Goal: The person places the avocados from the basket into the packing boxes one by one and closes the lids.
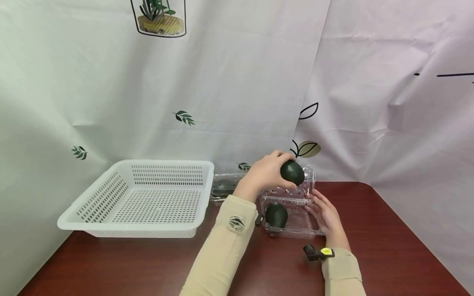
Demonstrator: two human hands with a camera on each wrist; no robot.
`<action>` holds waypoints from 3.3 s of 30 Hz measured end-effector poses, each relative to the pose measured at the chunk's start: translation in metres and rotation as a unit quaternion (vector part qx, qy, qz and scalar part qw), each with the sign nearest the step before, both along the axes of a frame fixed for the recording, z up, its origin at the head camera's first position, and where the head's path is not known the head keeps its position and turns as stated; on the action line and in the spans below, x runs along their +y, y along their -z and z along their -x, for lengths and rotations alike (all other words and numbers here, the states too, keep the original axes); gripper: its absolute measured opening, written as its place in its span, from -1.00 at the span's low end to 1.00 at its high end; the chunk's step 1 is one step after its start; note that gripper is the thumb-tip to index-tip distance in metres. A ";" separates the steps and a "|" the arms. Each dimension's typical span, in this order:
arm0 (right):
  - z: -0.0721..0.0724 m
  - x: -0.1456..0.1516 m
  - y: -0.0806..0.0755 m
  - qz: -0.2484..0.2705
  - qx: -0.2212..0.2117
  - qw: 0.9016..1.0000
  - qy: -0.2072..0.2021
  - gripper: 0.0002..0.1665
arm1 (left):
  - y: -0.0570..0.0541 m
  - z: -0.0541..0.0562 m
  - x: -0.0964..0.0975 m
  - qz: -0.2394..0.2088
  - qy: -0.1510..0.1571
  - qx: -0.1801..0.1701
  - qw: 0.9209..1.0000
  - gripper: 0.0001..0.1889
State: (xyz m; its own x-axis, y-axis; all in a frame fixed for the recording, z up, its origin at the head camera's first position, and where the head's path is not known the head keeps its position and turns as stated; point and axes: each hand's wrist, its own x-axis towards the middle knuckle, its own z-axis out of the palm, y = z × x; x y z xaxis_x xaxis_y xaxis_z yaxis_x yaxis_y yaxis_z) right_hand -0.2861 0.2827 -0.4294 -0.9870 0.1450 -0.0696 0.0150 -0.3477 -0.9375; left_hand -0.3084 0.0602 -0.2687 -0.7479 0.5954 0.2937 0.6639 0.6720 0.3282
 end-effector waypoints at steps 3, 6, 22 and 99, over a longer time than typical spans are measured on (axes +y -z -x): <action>-0.001 0.001 0.000 -0.001 0.004 1.000 -0.003 -0.37 | 0.001 -0.001 0.008 0.009 0.001 0.001 1.000 -0.23; -0.002 0.001 0.000 0.001 -0.002 1.000 -0.005 -0.39 | 0.004 -0.002 0.015 0.015 0.006 0.004 1.000 -0.22; 0.000 0.000 0.001 -0.025 -0.017 1.000 0.003 -0.27 | 0.038 0.001 0.048 0.028 0.015 -0.021 0.999 -0.26; 0.001 0.000 -0.002 -0.014 -0.027 1.000 0.004 -0.40 | 0.089 -0.004 0.060 0.256 0.104 -0.062 0.959 -0.24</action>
